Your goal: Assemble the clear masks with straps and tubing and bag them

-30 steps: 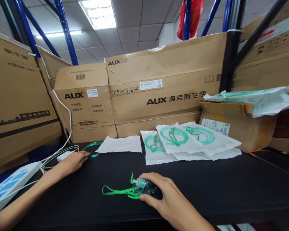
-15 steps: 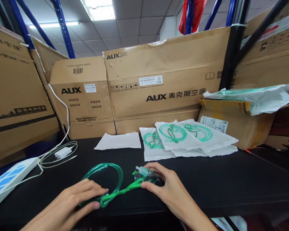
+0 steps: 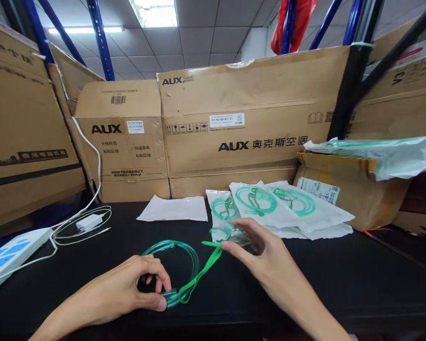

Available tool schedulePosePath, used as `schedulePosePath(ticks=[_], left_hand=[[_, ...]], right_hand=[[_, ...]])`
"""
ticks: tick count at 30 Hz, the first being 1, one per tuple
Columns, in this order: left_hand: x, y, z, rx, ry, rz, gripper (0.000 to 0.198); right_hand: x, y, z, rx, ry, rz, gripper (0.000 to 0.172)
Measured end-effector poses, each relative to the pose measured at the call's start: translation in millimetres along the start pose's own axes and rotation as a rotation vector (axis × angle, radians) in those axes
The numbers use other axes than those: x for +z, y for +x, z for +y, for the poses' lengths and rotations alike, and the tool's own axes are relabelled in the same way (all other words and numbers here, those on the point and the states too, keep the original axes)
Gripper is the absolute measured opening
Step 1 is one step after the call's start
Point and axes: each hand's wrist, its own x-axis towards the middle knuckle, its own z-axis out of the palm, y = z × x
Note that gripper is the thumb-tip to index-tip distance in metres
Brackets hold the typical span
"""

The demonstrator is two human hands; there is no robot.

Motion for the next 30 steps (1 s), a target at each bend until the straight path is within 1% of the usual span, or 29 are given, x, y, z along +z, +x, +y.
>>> schedulePosePath(ticks=[4,7,9,11,14,17,19,21,24,27,30], left_hand=[[-8.5,2,4,0.045,0.011,-0.002,0.018],[-12.7,5,10,0.066,-0.003,-0.008,0.017],[-11.8,10,13,0.045,0.015,-0.017,0.018],[-9.0,16,13,0.023,0.031,-0.022,0.025],[-8.0,27,11,0.04,0.035,-0.019,0.037],[-15.3,32,9,0.078,0.047,-0.01,0.032],[-21.3,32,8,0.127,0.04,0.018,0.029],[-24.5,31,6,0.159,0.024,0.061,0.031],[-24.1,32,3,0.136,0.018,0.115,0.035],[-23.5,36,1,0.169,0.029,0.167,0.031],[-25.9,39,2,0.22,0.008,0.2,0.025]], right_hand=[[2,15,-24,-0.084,-0.099,-0.128,0.034],[11,21,-28,-0.111,-0.118,-0.155,0.029],[16,22,-24,-0.118,-0.117,-0.162,0.029],[17,22,-20,-0.106,-0.109,-0.166,0.03],[9,21,-19,-0.078,-0.135,-0.145,0.031],[-3,21,-25,-0.05,-0.209,-0.069,0.036],[-5,20,-28,-0.033,-0.233,-0.039,0.038],[2,20,-27,-0.031,-0.214,-0.08,0.035],[19,19,-19,-0.017,-0.16,-0.195,0.032],[33,17,-13,-0.002,-0.13,-0.261,0.033],[38,16,-13,-0.012,-0.087,-0.319,0.03]])
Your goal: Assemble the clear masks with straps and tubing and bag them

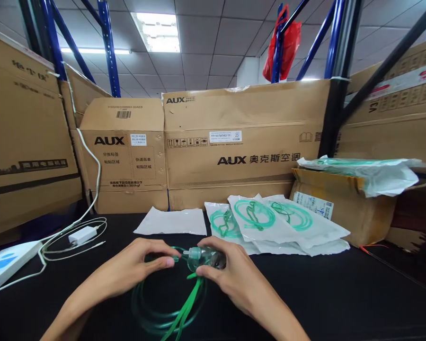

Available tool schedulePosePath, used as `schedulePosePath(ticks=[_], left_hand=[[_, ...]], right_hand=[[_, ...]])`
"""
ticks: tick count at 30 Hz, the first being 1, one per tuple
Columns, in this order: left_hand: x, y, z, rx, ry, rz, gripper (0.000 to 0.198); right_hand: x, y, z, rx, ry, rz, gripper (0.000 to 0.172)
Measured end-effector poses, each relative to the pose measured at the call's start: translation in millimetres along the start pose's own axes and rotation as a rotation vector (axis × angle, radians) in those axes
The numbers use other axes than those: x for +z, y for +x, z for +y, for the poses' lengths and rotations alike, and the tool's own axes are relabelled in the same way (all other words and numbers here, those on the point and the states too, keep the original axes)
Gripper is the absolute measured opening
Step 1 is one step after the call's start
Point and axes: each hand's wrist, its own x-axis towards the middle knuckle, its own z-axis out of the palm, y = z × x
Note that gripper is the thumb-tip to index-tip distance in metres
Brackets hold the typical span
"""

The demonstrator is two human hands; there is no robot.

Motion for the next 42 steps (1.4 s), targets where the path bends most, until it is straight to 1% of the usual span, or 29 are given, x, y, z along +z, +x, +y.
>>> schedulePosePath(ticks=[3,6,9,15,22,28,33,36,39,42], left_hand=[[-1.9,2,3,0.039,-0.035,0.021,0.022],[-2.5,3,6,0.081,-0.061,0.016,0.02],[-3.9,3,7,0.076,-0.046,0.037,0.021],[-5.3,4,3,0.044,-0.011,0.046,0.021],[4.8,4,0,0.097,0.057,0.069,0.021],[2.5,1,7,0.162,0.101,0.054,0.024],[1.8,-1,7,0.223,0.11,0.049,0.03],[4.5,0,9,0.183,0.121,0.078,0.027],[8.0,1,15,0.138,0.148,0.115,0.021],[9.1,-1,22,0.18,0.163,0.133,0.019]], right_hand=[[5,0,-2,-0.015,0.036,-0.038,0.029],[13,1,-1,-0.023,0.067,-0.06,0.027],[16,2,-1,-0.022,0.074,-0.05,0.026],[7,2,-7,-0.009,0.049,-0.022,0.024],[16,2,-5,0.004,0.061,-0.06,0.024],[11,5,-7,0.044,0.202,-0.136,0.027],[6,1,-7,0.092,0.21,-0.187,0.03],[5,-1,-8,0.114,0.191,-0.168,0.031],[4,-2,-10,0.1,0.165,-0.158,0.03],[2,-1,-12,0.071,0.156,-0.171,0.028]])
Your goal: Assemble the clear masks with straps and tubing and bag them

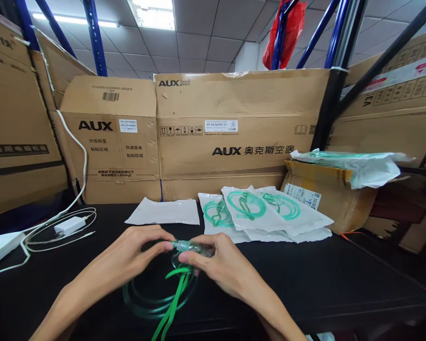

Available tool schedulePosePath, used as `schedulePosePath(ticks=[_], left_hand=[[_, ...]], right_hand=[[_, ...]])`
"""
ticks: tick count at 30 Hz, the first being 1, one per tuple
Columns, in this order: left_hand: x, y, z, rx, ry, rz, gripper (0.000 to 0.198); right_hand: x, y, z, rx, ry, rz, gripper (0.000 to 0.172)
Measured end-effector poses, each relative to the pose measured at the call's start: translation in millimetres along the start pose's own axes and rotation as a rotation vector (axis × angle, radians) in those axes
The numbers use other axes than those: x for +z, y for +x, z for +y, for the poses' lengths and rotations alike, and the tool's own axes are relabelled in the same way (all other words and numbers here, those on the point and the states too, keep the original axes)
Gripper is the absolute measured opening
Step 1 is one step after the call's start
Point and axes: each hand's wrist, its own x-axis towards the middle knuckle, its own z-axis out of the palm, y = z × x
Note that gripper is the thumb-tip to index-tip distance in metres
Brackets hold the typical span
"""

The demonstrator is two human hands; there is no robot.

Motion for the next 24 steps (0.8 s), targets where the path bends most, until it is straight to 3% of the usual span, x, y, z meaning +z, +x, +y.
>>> schedulePosePath(ticks=[6,12,15,20,24], left_hand=[[-4.2,-1,6,0.043,-0.033,-0.043,0.018],[-1.7,1,11,0.017,-0.087,0.076,0.014],[-3.1,2,12,0.019,-0.094,0.09,0.016],[-2.6,5,5,-0.003,-0.052,0.051,0.017],[1.1,8,1,-0.022,-0.026,0.028,0.018]], right_hand=[[-2,-4,-1,-0.03,-0.046,0.002,0.026],[5,-5,-2,-0.332,-0.288,0.337,0.033],[8,-5,0,-0.439,-0.305,0.376,0.035],[13,4,12,-0.246,-0.148,0.283,0.035],[17,12,19,-0.181,-0.051,0.225,0.035]])
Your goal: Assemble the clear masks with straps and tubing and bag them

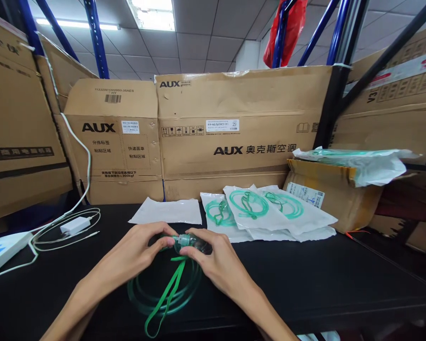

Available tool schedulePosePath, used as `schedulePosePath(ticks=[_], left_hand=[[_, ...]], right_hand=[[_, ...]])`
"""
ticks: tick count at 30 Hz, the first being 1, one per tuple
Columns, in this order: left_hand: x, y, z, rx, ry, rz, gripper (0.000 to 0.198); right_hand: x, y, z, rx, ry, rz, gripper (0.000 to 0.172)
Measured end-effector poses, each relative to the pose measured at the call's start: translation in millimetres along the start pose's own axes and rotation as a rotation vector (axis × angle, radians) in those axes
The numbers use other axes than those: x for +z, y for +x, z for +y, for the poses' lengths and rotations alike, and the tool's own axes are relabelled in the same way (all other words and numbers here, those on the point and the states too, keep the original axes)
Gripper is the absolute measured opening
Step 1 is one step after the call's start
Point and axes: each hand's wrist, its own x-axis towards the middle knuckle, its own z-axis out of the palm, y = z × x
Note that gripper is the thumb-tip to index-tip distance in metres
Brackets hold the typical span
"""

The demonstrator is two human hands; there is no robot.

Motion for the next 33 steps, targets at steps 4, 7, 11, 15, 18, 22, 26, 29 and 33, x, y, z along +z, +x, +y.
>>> schedulePosePath(ticks=[4,7,11,15,18,22,26,29,33], left_hand=[[5.0,1,-2,0.017,0.02,0.004,0.017],[9.7,2,-4,0.038,0.036,0.011,0.018],[13.5,2,-4,0.065,0.051,0.013,0.019],[13.8,4,-4,0.083,0.042,0.014,0.022],[13.7,6,-5,0.077,0.028,0.025,0.019],[11.9,5,-6,0.058,0.01,0.06,0.014],[4.7,4,-7,0.083,-0.018,0.034,0.016],[0.1,3,-7,0.096,-0.04,0.008,0.015],[3.3,3,-1,0.055,-0.031,0.031,0.018]], right_hand=[[3,2,2,0.054,0.115,-0.094,0.031],[5,3,3,0.103,0.201,-0.152,0.043],[6,3,2,0.17,0.29,-0.198,0.055],[4,2,-1,0.211,0.337,-0.196,0.057],[4,3,-2,0.217,0.355,-0.175,0.056],[4,4,-1,0.205,0.368,-0.164,0.054],[-1,3,0,0.181,0.369,-0.221,0.051],[-5,2,1,0.168,0.372,-0.275,0.051],[-6,2,2,0.167,0.374,-0.279,0.053]])
